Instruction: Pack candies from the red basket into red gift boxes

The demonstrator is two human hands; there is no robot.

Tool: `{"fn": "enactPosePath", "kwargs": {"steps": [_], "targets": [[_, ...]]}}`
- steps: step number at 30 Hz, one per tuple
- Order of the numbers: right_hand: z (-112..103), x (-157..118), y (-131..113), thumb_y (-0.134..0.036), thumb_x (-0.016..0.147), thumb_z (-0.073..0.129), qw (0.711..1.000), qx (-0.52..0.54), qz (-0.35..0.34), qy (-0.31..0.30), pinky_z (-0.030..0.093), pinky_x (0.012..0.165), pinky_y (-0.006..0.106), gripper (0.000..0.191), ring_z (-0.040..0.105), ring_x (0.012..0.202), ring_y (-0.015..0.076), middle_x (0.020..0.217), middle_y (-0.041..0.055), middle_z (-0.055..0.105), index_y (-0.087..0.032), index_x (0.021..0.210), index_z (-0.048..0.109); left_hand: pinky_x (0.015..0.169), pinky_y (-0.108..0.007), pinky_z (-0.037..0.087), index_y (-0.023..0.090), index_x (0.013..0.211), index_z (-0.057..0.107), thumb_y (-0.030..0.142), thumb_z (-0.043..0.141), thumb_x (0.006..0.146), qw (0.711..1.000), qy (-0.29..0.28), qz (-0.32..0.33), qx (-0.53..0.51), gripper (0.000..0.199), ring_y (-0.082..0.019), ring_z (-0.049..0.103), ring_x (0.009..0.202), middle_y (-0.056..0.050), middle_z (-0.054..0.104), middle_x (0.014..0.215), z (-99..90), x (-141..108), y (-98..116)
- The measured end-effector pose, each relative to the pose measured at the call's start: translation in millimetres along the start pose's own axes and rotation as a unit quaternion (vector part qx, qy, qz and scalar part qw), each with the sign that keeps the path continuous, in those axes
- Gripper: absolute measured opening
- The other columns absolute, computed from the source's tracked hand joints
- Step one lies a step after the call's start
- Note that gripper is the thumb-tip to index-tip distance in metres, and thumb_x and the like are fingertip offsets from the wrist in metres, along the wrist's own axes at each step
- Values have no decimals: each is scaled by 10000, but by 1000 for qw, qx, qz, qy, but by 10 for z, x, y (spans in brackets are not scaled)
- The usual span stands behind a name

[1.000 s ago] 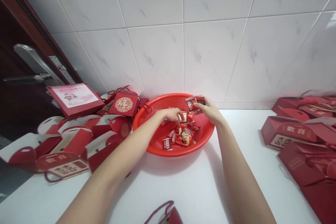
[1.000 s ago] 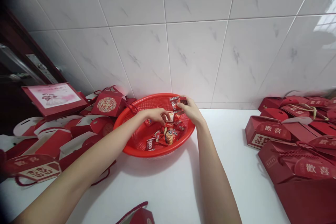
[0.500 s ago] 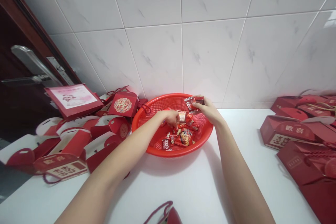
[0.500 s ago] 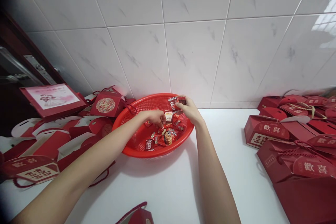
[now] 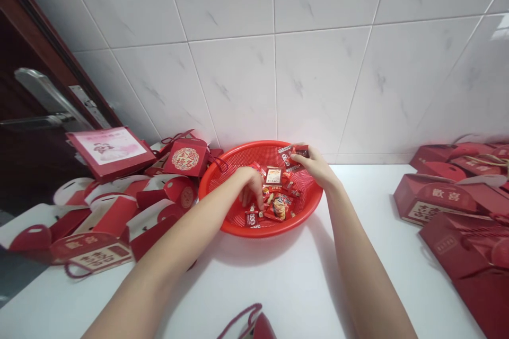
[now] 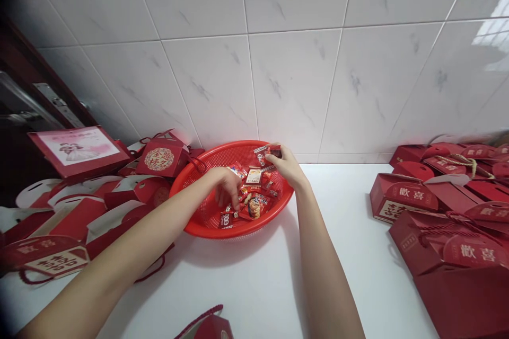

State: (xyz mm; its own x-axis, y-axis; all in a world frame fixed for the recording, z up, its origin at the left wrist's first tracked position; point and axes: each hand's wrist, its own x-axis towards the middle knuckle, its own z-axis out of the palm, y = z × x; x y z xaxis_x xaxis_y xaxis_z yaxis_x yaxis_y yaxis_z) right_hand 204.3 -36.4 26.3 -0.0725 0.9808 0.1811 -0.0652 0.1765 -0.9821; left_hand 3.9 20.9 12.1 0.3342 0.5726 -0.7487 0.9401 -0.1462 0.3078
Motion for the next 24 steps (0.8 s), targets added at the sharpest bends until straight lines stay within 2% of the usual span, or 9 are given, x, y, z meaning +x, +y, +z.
{"fn": "enactPosePath", "kwargs": {"steps": [3,4,8,12,15,18,19,21,24], "targets": [[-1,6,12,-211,771,624,1000,-8,-1,3,576,677,343,171,643,714,169,749,-7,626,-195,937,587,564,-371,580,177,557,670,390,958,348,994,-88,-53,20,414,-290,701,638,-118,720,610,24,55,42],[-5,11,21,-217,772,625,1000,-10,-3,3,573,684,346,177,642,717,170,753,-7,626,-194,943,587,566,-365,579,175,555,655,362,960,350,995,-90,-46,14,412,-283,700,638,-112,716,603,29,67,55],[-16,28,54,-241,760,644,1000,-3,-16,-3,572,701,350,202,643,748,175,769,-5,624,-198,950,589,591,-379,584,184,561,563,251,945,360,998,-55,-14,-4,436,-277,702,627,-72,693,561,47,73,81],[-26,38,75,-259,750,659,1000,1,-23,-9,568,698,339,232,643,771,172,788,-3,630,-198,964,589,573,-334,565,205,617,491,190,913,381,1000,14,18,-14,484,-235,680,568,11,646,520,25,12,97],[-39,46,86,-277,743,677,1000,-4,-28,-14,564,684,336,260,634,755,169,786,-6,625,-199,976,591,569,-285,540,208,651,508,176,897,399,997,72,40,-12,465,-201,659,564,43,617,518,-36,-47,115],[-51,50,93,-277,744,676,999,-5,-29,-20,561,665,327,251,630,733,165,766,-11,622,-202,967,591,563,-294,535,205,650,567,241,903,422,995,91,42,-5,407,-219,662,588,12,643,550,-91,-87,111],[-52,49,94,-273,746,672,999,-5,-27,-19,561,661,324,240,632,733,165,767,-11,626,-203,961,592,565,-311,542,204,651,596,278,913,416,996,78,35,-2,402,-237,670,595,-8,658,563,-97,-94,105],[-50,45,94,-259,749,663,1000,-4,-21,-13,564,656,319,224,638,741,166,771,-12,633,-205,956,594,572,-358,562,200,665,654,344,941,366,1000,18,-11,5,439,-283,688,608,-48,682,581,-79,-99,95],[-38,43,97,-239,746,665,1000,3,-14,-4,570,664,316,220,646,772,171,784,-7,639,-205,954,601,557,-418,572,192,648,683,430,963,290,986,-80,-143,43,513,-345,698,621,-110,700,594,13,-78,102]]}}
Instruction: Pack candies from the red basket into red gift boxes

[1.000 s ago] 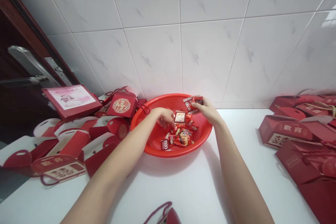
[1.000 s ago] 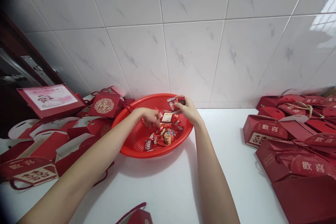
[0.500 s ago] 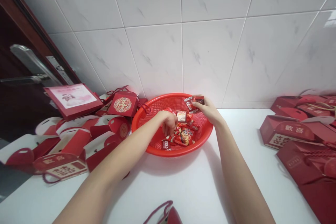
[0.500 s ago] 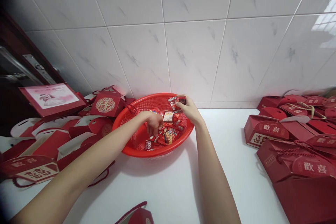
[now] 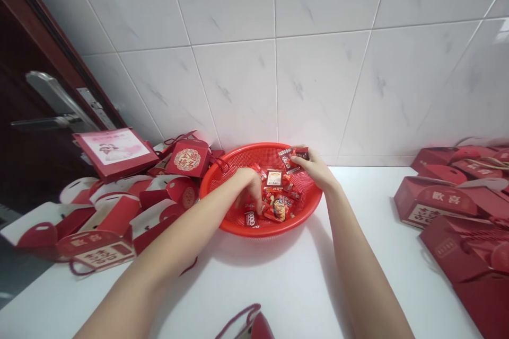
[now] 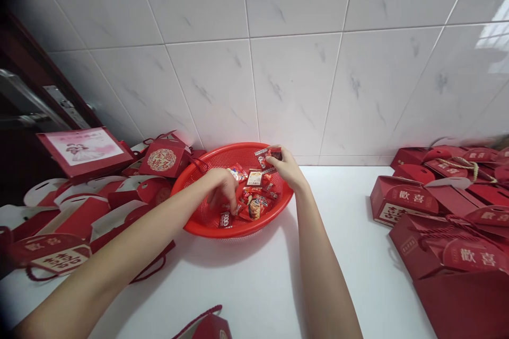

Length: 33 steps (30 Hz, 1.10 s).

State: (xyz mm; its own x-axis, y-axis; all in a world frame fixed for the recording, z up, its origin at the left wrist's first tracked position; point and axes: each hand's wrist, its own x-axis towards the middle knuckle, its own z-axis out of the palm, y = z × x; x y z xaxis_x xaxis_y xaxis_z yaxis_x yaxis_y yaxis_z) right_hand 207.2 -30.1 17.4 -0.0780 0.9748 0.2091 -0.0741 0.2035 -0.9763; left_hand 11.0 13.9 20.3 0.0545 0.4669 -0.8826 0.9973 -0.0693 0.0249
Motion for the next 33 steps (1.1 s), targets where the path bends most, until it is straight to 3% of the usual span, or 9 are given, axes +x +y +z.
{"fn": "enactPosePath", "kwargs": {"steps": [2,5,9,14,19,26,30,33], "targets": [[7,5,8,-238,743,669,1000,7,-2,-6,570,665,311,218,648,779,170,790,-5,644,-205,949,602,531,-422,566,195,629,680,471,958,299,998,-31,-45,44,513,-356,695,617,-131,701,593,72,33,30],[11,18,26,-250,745,660,1000,13,-9,-19,564,658,306,227,651,754,163,789,-9,649,-203,958,596,536,-416,567,207,698,716,447,953,333,994,-53,-15,94,497,-341,693,612,-117,707,601,160,74,55],[8,33,48,-249,743,649,1000,14,-14,-20,559,674,309,245,651,749,160,796,-10,650,-194,975,593,557,-435,575,199,788,740,295,949,345,998,-33,41,31,499,-352,707,664,-122,740,695,220,54,40],[4,40,47,-242,731,662,1000,26,-10,-16,560,687,314,243,652,802,172,833,1,646,-198,960,590,556,-447,574,176,681,677,232,911,412,999,-7,50,-4,361,-370,710,705,-142,729,699,239,-32,28],[-5,35,29,-249,719,669,998,34,-9,-46,561,739,337,232,650,814,172,838,-1,641,-200,924,572,584,-389,571,199,583,525,143,877,377,997,10,73,-23,411,-298,701,669,-60,695,612,210,-111,4],[-5,31,21,-262,712,668,999,20,-18,-46,554,773,362,244,636,832,177,871,5,633,-198,926,570,599,-265,525,200,747,613,117,687,473,961,143,204,-121,295,-177,641,624,32,666,621,111,-289,-103],[6,27,11,-255,717,659,999,12,1,-35,551,763,365,249,645,839,189,847,9,646,-203,941,563,541,-230,465,192,785,644,148,626,507,945,220,216,-112,282,-165,603,625,34,654,646,76,-337,-127],[7,24,14,-257,714,662,999,6,1,-36,551,764,367,251,646,831,188,843,7,643,-204,940,564,540,-217,444,179,742,659,144,578,540,946,247,201,-57,221,-159,594,633,22,652,651,80,-340,-120]]}}
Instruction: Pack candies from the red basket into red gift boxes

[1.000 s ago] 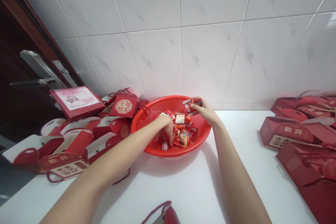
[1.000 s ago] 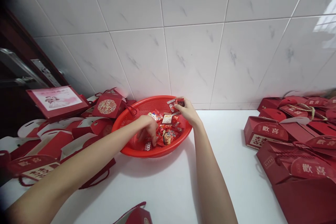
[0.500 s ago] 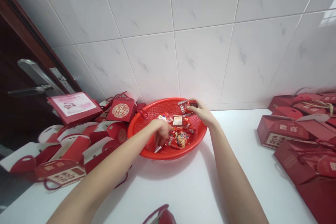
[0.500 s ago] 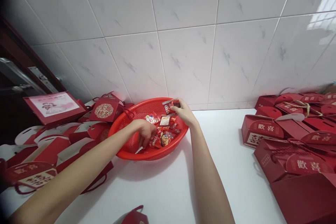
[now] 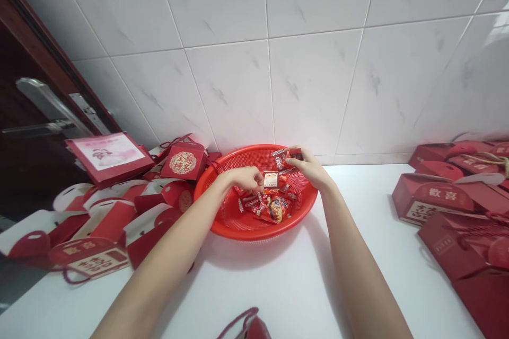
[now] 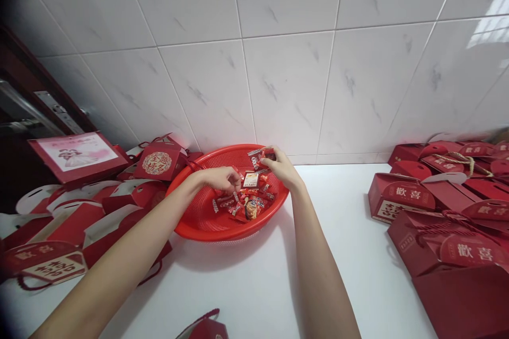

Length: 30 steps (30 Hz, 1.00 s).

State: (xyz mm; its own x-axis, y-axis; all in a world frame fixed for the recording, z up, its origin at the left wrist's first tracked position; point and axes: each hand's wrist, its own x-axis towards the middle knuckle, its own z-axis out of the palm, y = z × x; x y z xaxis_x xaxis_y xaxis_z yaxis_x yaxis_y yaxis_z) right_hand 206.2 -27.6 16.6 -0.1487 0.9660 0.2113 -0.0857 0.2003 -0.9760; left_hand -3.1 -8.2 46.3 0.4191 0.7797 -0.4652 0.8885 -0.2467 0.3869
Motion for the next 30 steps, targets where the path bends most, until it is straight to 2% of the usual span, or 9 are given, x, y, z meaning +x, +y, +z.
{"fn": "enactPosePath", "kwargs": {"steps": [6,11,15,19,21,23,25,27,30], "targets": [[-7,-10,5,-263,723,660,1000,-3,-9,-10,564,738,356,237,651,837,193,854,9,640,-211,935,567,548,-195,418,184,869,740,173,613,652,998,6,18,67,251,-158,625,734,-2,717,805,87,24,71],[0,-18,-11,-246,741,654,1000,-13,-2,0,570,753,361,233,656,831,185,874,14,650,-204,959,582,595,-204,433,215,893,771,211,772,599,990,-19,39,133,293,-163,640,736,14,732,794,184,73,129],[4,-11,-9,-254,727,655,1000,-4,-10,-2,564,732,356,235,649,813,181,852,9,633,-198,943,580,636,-230,464,191,863,766,164,658,713,988,54,29,139,186,-186,670,731,-26,748,804,179,74,119],[1,1,2,-255,725,654,1000,-3,-19,-1,560,740,359,228,644,814,180,837,3,623,-198,933,579,761,-250,500,177,1119,719,126,570,782,983,129,30,130,372,-225,697,932,-81,758,1055,175,117,83],[0,2,4,-260,727,654,1000,-1,-20,-3,562,741,367,225,643,817,182,847,5,625,-201,931,577,856,-237,495,201,1213,678,113,557,800,981,141,65,120,439,-216,674,1062,-70,726,1202,200,161,79],[0,1,2,-260,729,652,1000,2,-18,-3,563,744,374,217,642,823,185,852,6,626,-202,924,577,910,-222,482,228,1232,667,81,543,796,978,128,119,116,476,-200,650,1134,-45,702,1267,233,202,92],[2,-2,-3,-256,727,652,1000,3,-16,-2,563,756,381,214,642,825,186,850,6,630,-201,922,582,906,-209,481,245,1189,685,36,525,775,975,106,140,137,490,-185,651,1134,-25,710,1249,257,228,114],[5,-5,-8,-251,725,652,1000,3,-14,1,561,773,387,217,642,823,185,854,6,636,-200,926,587,867,-220,492,239,1127,705,25,522,767,974,103,109,172,457,-196,674,1080,-35,732,1183,263,234,132],[10,-8,-17,-249,724,647,1000,4,-13,5,555,792,393,213,642,826,186,857,9,643,-199,922,588,810,-289,504,205,1034,725,68,541,781,969,130,54,202,341,-262,699,989,-94,753,1064,247,221,135]]}}
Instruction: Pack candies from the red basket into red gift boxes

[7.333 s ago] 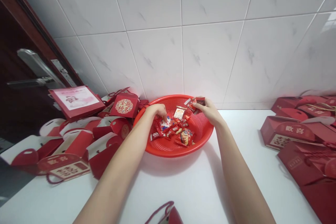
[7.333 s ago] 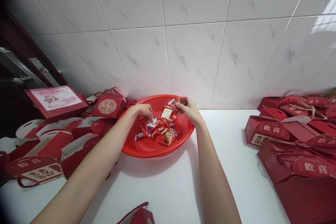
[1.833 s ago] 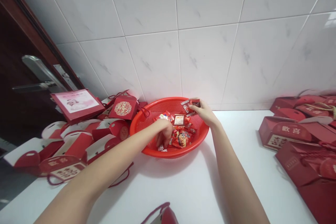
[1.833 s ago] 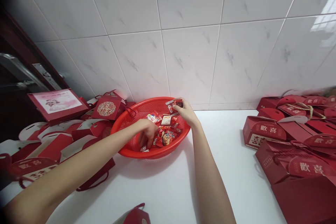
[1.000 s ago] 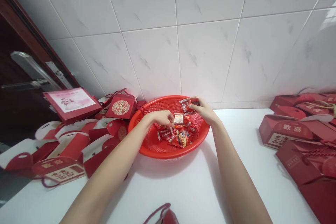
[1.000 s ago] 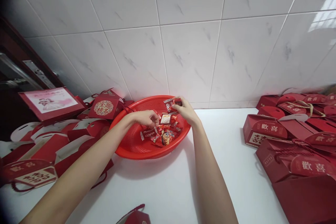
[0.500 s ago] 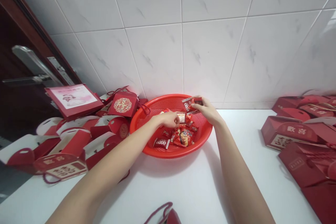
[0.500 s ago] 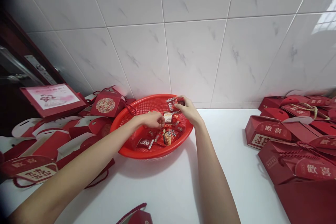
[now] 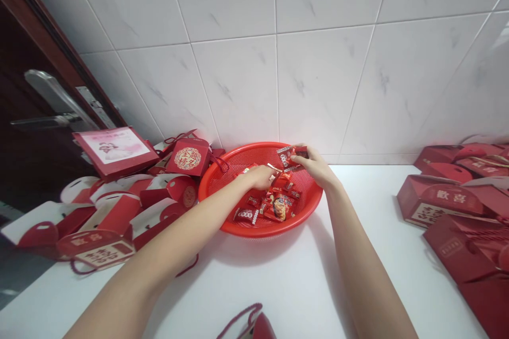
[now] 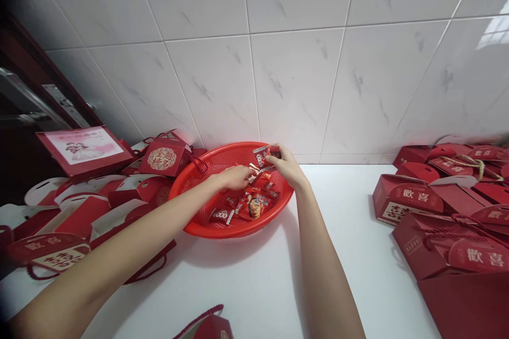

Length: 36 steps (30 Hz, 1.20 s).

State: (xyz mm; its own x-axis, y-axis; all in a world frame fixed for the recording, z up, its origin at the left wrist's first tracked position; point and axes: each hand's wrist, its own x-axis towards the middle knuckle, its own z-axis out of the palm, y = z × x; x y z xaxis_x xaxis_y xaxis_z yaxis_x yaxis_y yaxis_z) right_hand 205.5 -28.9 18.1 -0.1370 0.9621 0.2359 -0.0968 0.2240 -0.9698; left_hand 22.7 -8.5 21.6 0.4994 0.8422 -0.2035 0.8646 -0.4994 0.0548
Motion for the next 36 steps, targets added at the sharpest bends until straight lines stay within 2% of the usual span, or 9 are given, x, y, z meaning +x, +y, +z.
{"fn": "enactPosePath", "kwargs": {"steps": [3,6,9,12,17,23,31,33,36], "targets": [[6,-3,-11,-244,722,644,1000,-3,2,4,551,799,397,206,643,828,188,847,9,642,-198,914,586,804,-317,498,191,984,737,80,537,788,1000,12,-6,4,301,-288,695,981,-113,753,1026,-11,-7,-8],[12,-5,-18,-242,726,640,1000,-5,7,6,551,791,400,199,646,818,191,818,4,638,-201,911,579,817,-257,485,209,1082,730,80,547,801,999,14,31,-17,359,-230,689,992,-65,750,1079,9,16,2],[13,-1,-14,-249,730,644,1000,-5,9,4,555,788,402,197,651,820,194,813,4,639,-205,908,571,809,-214,476,184,1163,711,94,629,771,995,-7,86,-53,411,-195,683,976,-49,744,1110,62,65,5],[10,2,-8,-247,732,647,1000,-2,10,4,564,781,403,217,653,834,200,818,4,639,-209,931,570,779,-218,478,148,1145,717,73,638,754,990,-41,104,-80,405,-198,679,956,-61,750,1077,116,107,-15],[7,-3,-9,-251,739,654,1000,-2,12,11,573,758,397,199,655,827,199,804,-6,638,-220,901,542,671,-228,462,159,1120,722,100,669,723,993,-47,78,-74,404,-202,671,831,-43,740,920,129,112,-36],[2,-5,-5,-243,728,661,1000,-3,11,12,564,761,382,184,653,827,193,792,-12,631,-221,855,531,737,-226,466,195,1056,738,127,695,682,996,-4,57,-73,382,-210,653,916,-29,717,998,30,59,-40],[7,-13,-17,-242,706,652,1000,-9,7,7,548,733,366,169,639,790,186,777,-10,633,-217,836,547,764,-260,470,142,992,729,310,611,818,980,125,31,-151,269,-202,642,864,-35,724,918,-115,49,-170],[12,-14,-24,-238,701,651,1000,-9,14,13,546,740,371,172,640,786,187,776,-9,631,-215,837,549,755,-258,478,130,1054,715,268,555,837,974,127,22,-184,303,-186,653,828,-46,730,940,-121,41,-184],[11,-9,-20,-242,696,653,1000,-6,18,15,543,756,384,189,642,794,192,784,-7,627,-213,852,549,707,-248,493,115,1109,699,210,503,828,966,91,-8,-240,355,-166,662,754,-66,736,959,-116,40,-197]]}}
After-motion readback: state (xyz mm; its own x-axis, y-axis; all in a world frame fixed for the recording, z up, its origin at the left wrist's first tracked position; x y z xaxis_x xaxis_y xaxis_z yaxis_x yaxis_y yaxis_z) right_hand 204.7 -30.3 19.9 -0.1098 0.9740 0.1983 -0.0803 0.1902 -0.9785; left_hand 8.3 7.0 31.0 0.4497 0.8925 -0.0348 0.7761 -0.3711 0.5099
